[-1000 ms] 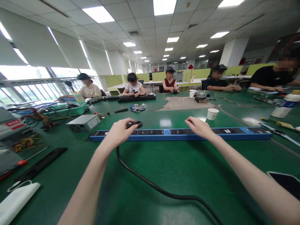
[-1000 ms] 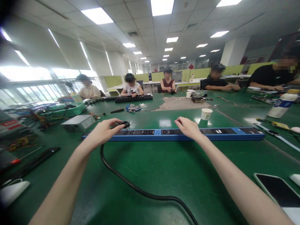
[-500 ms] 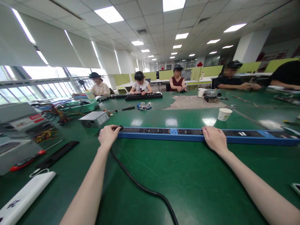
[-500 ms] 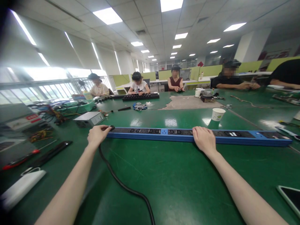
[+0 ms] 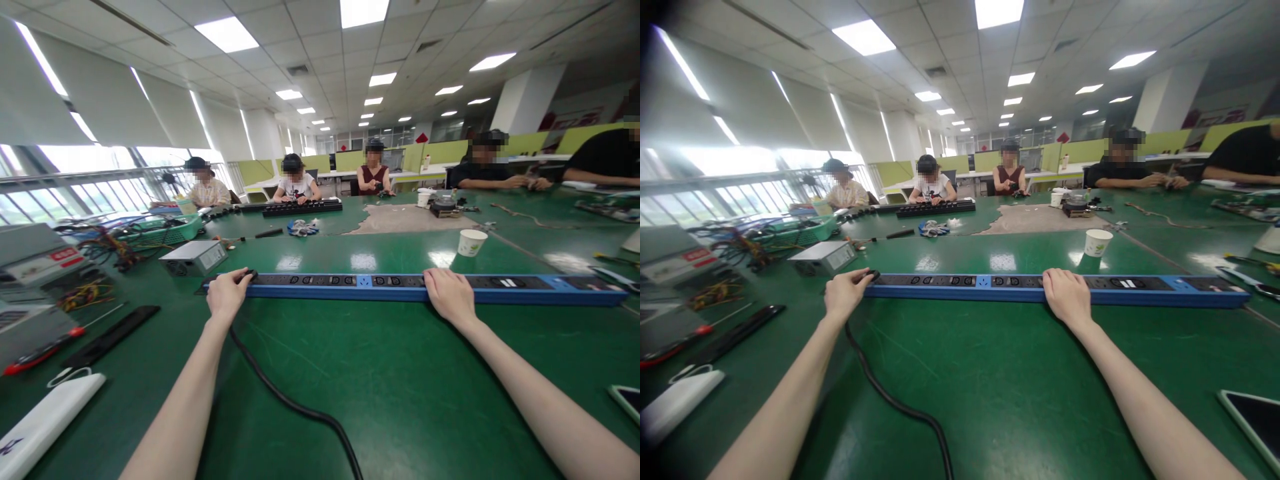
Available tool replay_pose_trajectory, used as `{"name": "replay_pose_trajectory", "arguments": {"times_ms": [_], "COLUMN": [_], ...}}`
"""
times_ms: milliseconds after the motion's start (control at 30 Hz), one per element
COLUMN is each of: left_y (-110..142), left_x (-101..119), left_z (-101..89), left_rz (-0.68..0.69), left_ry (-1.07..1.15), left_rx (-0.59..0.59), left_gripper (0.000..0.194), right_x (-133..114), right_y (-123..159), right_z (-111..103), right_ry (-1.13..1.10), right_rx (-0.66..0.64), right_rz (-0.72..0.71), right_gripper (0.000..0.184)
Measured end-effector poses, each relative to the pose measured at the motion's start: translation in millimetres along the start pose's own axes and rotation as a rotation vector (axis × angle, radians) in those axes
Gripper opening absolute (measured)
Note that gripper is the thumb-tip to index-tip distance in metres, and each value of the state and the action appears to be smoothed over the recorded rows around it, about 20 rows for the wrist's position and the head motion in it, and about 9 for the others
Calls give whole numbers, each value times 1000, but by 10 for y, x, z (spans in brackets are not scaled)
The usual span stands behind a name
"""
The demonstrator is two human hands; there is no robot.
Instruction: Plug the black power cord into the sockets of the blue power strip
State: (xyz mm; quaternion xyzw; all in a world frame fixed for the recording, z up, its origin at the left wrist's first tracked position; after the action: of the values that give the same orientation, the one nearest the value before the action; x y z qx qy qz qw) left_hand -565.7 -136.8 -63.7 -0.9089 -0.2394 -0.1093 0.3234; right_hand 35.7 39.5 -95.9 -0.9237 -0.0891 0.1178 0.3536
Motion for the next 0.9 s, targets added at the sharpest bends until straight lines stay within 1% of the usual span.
{"name": "replay_pose_trajectory", "arguments": {"times_ms": [133, 233, 400, 533, 700, 900], "left_y": [-26, -29, -9, 0, 3, -17], "left_x": [41, 118, 238, 233, 258, 260], "left_z": [-7, -12, 38, 51, 25, 3], "left_rz": [-3, 1, 16, -3, 30, 40], "left_ry": [-35, -95, -167, -164, -207, -247], "left_rx": [-38, -47, -91, -100, -103, -162], "left_gripper": [49, 48, 44, 46, 44, 46], "right_x": [-14, -18, -21, -26, -27, -33], "right_y": [7, 4, 6, 7, 6, 4], "right_z": [-8, -4, 3, 8, 7, -4], "right_ry": [9, 14, 21, 20, 4, -2], "right_rx": [2, -2, -3, -2, 3, -2], "right_rz": [1, 8, 10, 11, 11, 7], "right_gripper": [43, 43, 43, 44, 44, 45]}}
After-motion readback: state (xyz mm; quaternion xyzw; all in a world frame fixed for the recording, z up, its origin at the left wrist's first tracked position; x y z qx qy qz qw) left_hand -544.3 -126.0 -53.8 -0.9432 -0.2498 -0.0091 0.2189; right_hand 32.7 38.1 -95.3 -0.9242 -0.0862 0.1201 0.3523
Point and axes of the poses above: each hand's wrist, its own y-axis away from the middle knuckle, its own z-axis out of the palm, x = y × z, the point moved 6 cm from there along -y, towards the middle knuckle, and after that the axes turned 13 degrees about z, right-handed, at the moved point
